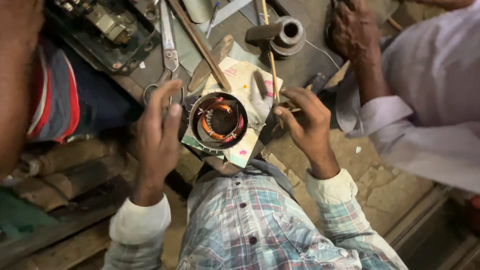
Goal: The person holds a cylindrical metal core and winds copper wire around it by hand, using a small flat tool to press and align the wire. The person rotates the core and continues winding the wire in tight layers.
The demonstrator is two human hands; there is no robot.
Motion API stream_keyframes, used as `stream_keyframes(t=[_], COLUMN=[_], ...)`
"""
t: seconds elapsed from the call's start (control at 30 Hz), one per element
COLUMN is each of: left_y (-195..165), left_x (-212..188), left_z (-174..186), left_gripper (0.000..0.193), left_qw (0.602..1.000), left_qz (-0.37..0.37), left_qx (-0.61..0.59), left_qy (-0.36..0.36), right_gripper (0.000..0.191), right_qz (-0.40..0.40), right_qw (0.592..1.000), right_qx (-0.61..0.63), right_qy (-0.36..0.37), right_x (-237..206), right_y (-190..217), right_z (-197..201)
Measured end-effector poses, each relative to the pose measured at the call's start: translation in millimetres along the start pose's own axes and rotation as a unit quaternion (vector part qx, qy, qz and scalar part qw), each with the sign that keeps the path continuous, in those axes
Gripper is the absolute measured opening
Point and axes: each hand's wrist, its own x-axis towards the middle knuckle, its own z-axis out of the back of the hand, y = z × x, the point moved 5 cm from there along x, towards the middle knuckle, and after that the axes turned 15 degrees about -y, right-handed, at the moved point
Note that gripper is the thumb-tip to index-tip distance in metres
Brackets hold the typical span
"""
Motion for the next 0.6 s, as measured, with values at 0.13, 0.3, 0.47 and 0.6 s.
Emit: stream_keyframes(t=[0.13,0.3,0.47,0.6], left_y=[27.8,48.9,73.4,67.0], left_x=[-42.2,-76.9,-35.0,-9.7], left_z=[-24.0,-65.1,-67.0,-58.7], left_gripper=[0.059,0.073,0.074,0.079], left_qw=[0.988,0.936,0.908,0.93], left_qz=[0.062,0.091,0.168,0.148], left_qx=[-0.133,-0.315,-0.377,-0.335], left_qy=[-0.053,-0.129,-0.068,0.021], right_gripper=[0.027,0.061,0.069,0.066], right_qz=[-0.01,-0.002,0.052,-0.008], right_qw=[0.989,0.955,0.944,0.934], right_qx=[0.019,0.036,0.108,0.12], right_qy=[0.149,0.293,0.308,0.338], right_x=[7.5,-19.6,-36.2,-55.2], right_y=[-9.3,2.1,17.6,7.9], right_z=[-16.3,-20.0,-26.1,-32.6])
